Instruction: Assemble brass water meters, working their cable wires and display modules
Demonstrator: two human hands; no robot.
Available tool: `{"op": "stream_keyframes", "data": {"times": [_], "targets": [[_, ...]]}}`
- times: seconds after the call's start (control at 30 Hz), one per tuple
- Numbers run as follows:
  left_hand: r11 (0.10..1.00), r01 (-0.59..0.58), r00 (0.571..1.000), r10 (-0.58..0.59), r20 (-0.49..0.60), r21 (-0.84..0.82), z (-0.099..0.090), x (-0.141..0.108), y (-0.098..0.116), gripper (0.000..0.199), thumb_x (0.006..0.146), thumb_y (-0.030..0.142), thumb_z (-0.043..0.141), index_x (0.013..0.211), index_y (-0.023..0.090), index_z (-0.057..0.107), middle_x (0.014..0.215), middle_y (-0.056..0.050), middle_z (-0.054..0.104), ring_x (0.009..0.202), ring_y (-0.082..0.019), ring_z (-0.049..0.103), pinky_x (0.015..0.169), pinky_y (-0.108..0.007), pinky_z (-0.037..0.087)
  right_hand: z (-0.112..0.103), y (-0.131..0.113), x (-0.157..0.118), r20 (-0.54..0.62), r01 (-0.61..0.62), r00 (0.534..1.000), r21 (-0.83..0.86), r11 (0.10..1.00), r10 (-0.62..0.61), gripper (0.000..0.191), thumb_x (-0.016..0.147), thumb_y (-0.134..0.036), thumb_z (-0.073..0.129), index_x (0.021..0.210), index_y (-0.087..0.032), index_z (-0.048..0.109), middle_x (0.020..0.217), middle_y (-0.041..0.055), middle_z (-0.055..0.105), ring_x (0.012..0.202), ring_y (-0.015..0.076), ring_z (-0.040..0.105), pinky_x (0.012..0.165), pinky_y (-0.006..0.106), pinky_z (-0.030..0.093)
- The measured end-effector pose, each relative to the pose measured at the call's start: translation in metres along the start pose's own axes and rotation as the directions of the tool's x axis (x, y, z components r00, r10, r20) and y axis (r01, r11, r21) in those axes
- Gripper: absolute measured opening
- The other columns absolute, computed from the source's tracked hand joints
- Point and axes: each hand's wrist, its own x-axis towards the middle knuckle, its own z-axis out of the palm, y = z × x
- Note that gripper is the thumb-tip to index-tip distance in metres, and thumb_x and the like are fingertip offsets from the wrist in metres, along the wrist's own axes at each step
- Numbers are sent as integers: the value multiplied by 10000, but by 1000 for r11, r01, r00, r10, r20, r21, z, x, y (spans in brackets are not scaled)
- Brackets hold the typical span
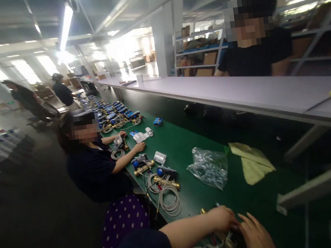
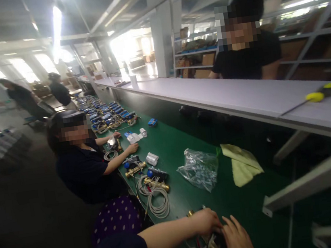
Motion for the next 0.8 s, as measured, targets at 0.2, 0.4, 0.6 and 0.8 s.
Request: {"op": "stream_keyframes", "data": {"times": [0.2,0.4,0.6,0.8], "targets": [[989,105,992,-111,-58,-100,4,-16,8,203,907,213,531,976,113,694,981,-109,674,904,-197,565,837,-300,420,-13,-46,15,79,-396,918,247,884,389,392,900,-279,323,768,-160,673,1042,157,677,1152,317,523,1027,474,376],[978,113,991,-124,-50,-176,-5,-24,10,200,897,270,564,1028,205,700,1000,-49,669,931,-163,556,876,-255,421,4,-60,11,174,-724,681,299,621,711,478,851,-355,246,813,-136,670,994,200,686,987,301,621,979,464,428],[830,523,824,-550,-136,-194,-52,-16,-62,405,978,151,263,1234,117,575,1205,-144,592,1152,-200,527,1016,-330,400,-34,-55,-27,274,-863,472,339,375,838,532,781,-549,271,753,-184,658,973,165,705,1000,290,640,948,404,476],[727,664,737,-675,-8,-172,-72,12,-133,278,927,97,439,1164,101,584,1176,-122,609,1115,-214,572,969,-414,465,-49,-55,-86,469,-929,123,364,-64,875,538,590,-706,449,700,-232,677,920,137,722,1024,363,632,932,463,493]]}}
